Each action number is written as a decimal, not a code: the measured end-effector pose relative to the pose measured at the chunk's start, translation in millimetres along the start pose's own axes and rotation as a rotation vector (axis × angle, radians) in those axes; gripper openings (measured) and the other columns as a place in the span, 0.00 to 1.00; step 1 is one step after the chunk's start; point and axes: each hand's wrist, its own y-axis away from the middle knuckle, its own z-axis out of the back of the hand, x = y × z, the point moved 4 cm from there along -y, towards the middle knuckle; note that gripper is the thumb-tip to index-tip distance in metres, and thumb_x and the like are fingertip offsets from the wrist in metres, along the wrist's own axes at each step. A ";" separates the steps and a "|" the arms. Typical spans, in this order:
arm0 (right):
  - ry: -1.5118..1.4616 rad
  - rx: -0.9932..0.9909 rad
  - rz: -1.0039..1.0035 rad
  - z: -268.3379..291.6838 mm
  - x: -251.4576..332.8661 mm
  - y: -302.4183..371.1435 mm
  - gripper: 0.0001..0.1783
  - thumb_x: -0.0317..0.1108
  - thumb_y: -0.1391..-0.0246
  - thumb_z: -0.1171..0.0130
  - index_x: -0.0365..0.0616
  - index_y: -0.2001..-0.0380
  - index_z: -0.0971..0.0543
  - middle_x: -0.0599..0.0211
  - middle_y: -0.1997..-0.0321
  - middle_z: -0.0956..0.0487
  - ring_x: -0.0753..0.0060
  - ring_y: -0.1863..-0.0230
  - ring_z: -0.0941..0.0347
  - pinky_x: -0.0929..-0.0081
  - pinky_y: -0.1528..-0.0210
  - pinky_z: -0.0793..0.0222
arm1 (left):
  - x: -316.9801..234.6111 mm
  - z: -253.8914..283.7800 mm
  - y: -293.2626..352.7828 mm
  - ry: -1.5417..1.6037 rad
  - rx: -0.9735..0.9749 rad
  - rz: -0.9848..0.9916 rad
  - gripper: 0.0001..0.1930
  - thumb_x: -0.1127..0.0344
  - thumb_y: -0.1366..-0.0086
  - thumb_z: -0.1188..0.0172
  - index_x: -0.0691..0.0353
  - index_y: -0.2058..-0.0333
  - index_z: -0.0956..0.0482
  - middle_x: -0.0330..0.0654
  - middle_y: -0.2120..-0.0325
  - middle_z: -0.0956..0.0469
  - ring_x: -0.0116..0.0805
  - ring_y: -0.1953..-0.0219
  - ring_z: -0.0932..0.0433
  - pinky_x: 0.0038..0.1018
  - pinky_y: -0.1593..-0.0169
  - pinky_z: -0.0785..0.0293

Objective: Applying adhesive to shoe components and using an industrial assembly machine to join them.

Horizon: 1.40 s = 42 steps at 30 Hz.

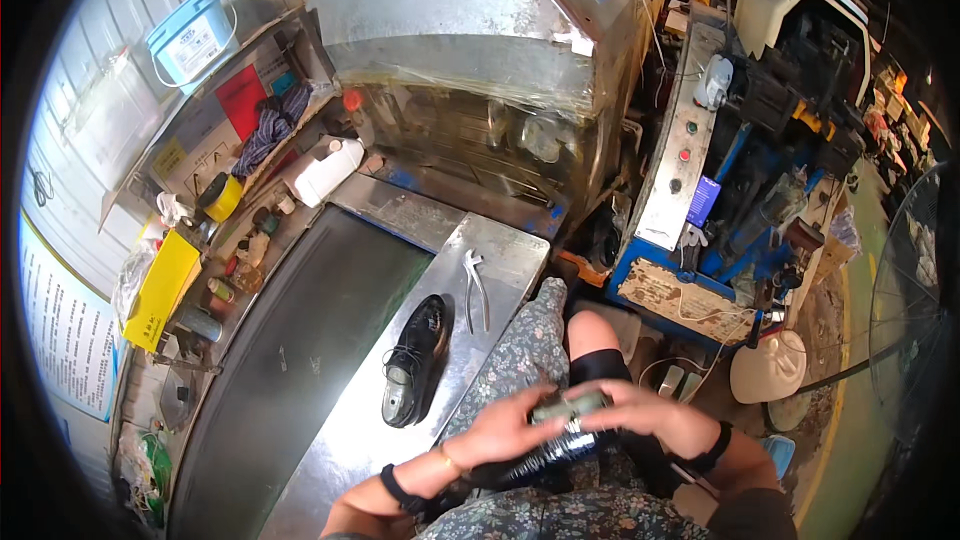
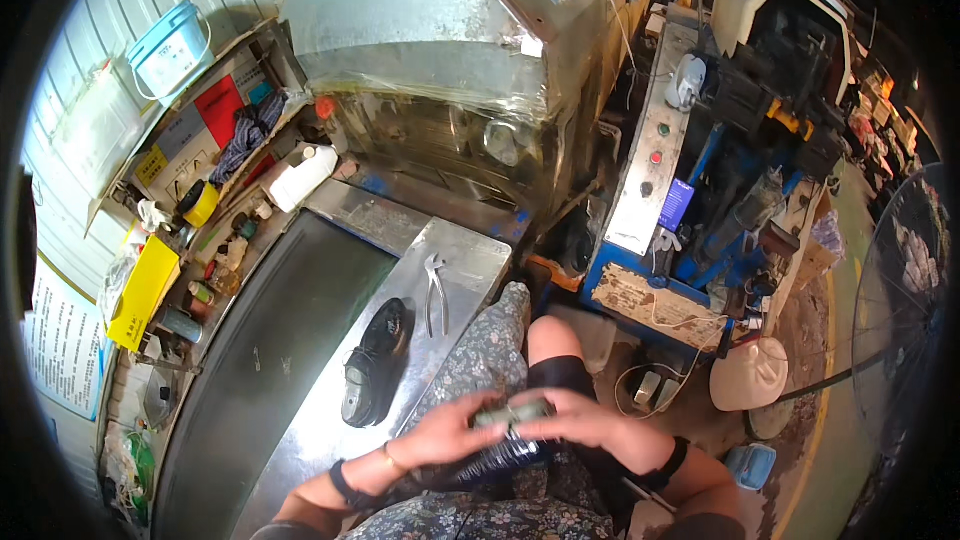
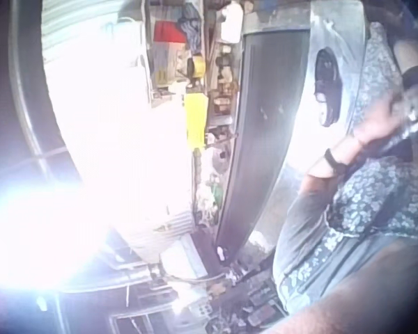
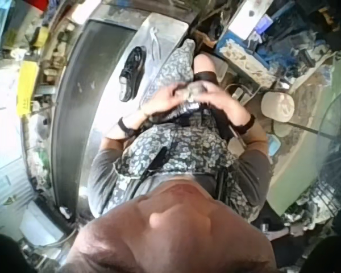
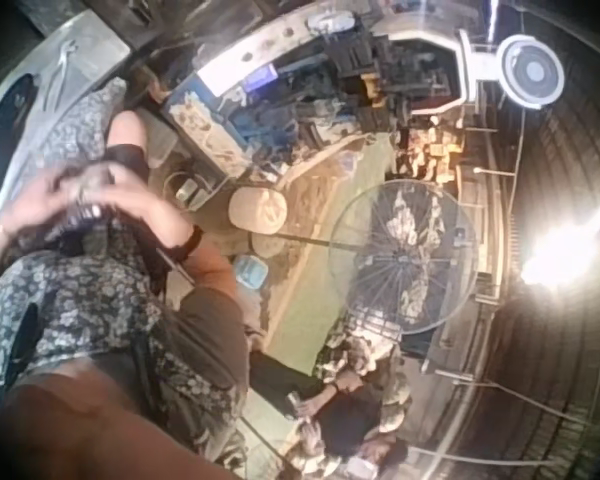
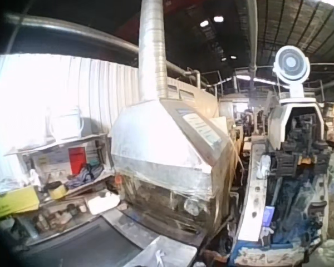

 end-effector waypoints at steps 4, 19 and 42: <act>-0.583 -0.207 -0.066 -10.2 -16.6 0.5 0.24 0.31 0.40 0.46 0.28 0.43 0.24 0.58 0.43 0.20 0.69 0.42 0.25 0.71 0.38 0.32 | 50.9 35.1 55.1 -0.108 -0.420 -0.075 0.40 0.56 0.41 0.28 0.70 0.35 0.36 0.59 0.41 0.28 0.53 0.38 0.28 0.37 0.37 0.31; 0.844 -0.662 0.653 49.2 132.4 -279.4 0.28 0.35 0.46 0.37 0.41 0.41 0.28 0.47 0.41 0.24 0.46 0.40 0.28 0.58 0.40 0.30 | 148.3 100.6 143.4 0.905 -0.204 0.443 0.36 0.58 0.36 0.34 0.72 0.35 0.37 0.52 0.43 0.24 0.42 0.46 0.21 0.34 0.41 0.26; 0.422 -1.159 0.726 141.2 72.1 115.9 0.46 0.32 0.52 0.28 0.39 0.31 0.36 0.51 0.30 0.35 0.60 0.28 0.40 0.66 0.29 0.44 | 100.8 14.9 34.5 0.592 -0.125 0.154 0.24 0.69 0.29 0.42 0.71 0.37 0.33 0.46 0.48 0.20 0.33 0.42 0.25 0.29 0.41 0.28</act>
